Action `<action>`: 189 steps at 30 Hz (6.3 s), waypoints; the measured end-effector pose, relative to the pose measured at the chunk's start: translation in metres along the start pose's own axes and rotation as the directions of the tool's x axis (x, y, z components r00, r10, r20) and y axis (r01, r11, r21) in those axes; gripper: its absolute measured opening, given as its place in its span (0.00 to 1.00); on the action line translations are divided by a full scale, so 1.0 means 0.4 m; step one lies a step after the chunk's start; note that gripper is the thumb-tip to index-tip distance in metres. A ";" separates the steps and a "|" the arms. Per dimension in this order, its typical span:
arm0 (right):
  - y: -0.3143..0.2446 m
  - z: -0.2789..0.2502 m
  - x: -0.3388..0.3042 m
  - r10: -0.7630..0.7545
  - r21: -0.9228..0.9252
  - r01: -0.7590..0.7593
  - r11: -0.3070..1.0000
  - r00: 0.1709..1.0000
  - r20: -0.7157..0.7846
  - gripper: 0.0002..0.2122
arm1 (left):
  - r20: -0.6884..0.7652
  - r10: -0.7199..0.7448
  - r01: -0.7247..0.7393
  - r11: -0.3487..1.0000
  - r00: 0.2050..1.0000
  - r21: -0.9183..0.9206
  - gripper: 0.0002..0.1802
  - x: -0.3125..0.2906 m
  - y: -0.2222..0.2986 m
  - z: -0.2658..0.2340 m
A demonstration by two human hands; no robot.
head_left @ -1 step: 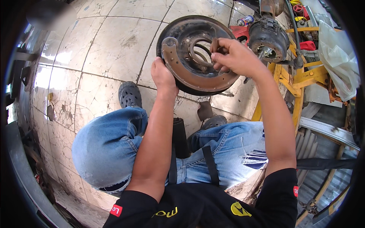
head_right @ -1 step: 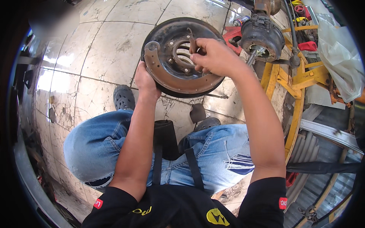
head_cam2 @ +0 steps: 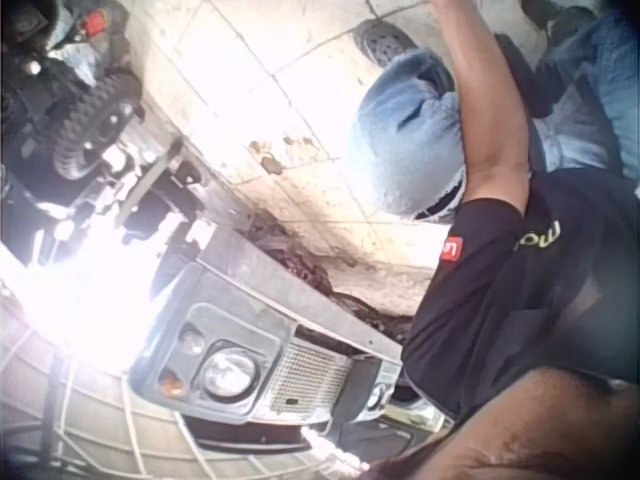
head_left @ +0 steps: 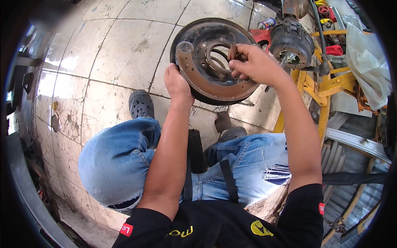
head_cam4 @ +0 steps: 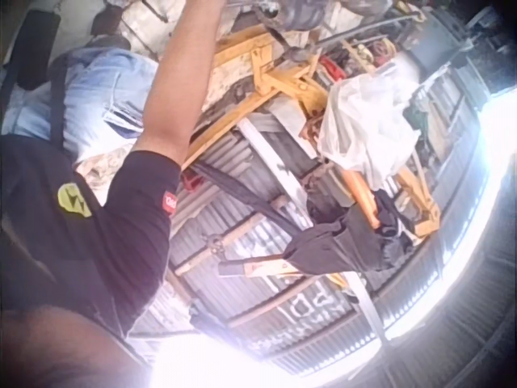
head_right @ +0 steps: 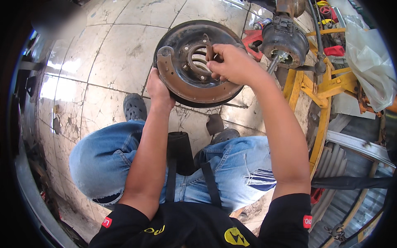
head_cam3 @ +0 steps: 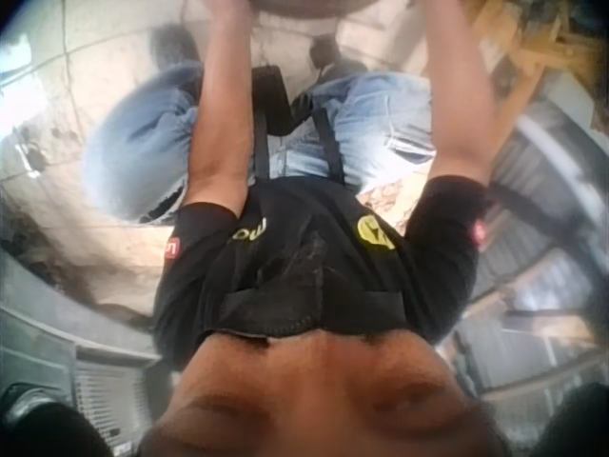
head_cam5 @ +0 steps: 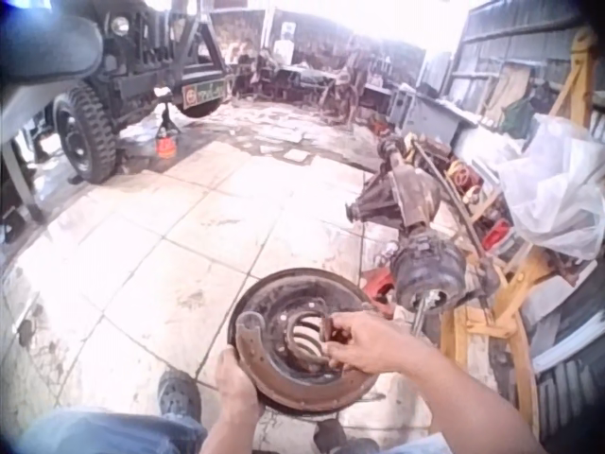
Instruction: The person assembles brake shoes and springs onto a brake drum while sitting on the floor. They fit the shoes into the drum, attach the return spring, and adjust the components by hand.
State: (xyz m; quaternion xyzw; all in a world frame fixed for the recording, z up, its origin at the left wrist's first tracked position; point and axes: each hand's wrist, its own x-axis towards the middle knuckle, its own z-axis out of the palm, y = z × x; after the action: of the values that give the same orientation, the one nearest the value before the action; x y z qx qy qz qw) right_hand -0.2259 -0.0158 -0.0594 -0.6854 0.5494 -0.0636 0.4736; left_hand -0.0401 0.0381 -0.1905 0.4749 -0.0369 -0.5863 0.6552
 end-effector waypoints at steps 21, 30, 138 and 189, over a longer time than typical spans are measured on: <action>-0.020 -0.005 -0.014 0.089 -0.074 -0.089 0.993 0.996 -0.008 0.05 | -0.039 0.003 -0.004 1.000 0.999 -0.010 0.19 -0.007 0.003 0.004; -0.022 -0.007 -0.017 0.107 -0.109 -0.110 0.988 0.994 -0.026 0.06 | -0.046 -0.001 0.000 1.000 0.999 -0.018 0.19 -0.013 0.007 0.011; -0.029 0.037 -0.047 -0.441 -0.364 0.336 0.869 0.860 -0.258 0.11 | 0.031 0.030 -0.029 0.999 0.999 -0.021 0.22 0.025 -0.031 -0.023; 0.035 -0.018 -0.030 0.045 0.257 -0.003 0.966 0.986 -0.158 0.06 | 0.031 -0.002 0.004 0.998 1.000 -0.058 0.21 0.003 -0.012 -0.003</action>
State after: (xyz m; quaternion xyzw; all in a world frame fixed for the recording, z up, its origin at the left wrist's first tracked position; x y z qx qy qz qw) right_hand -0.2446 -0.0094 -0.0601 -0.6043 0.5819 -0.1838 0.5122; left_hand -0.0426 0.0385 -0.1949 0.4468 -0.0293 -0.5953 0.6672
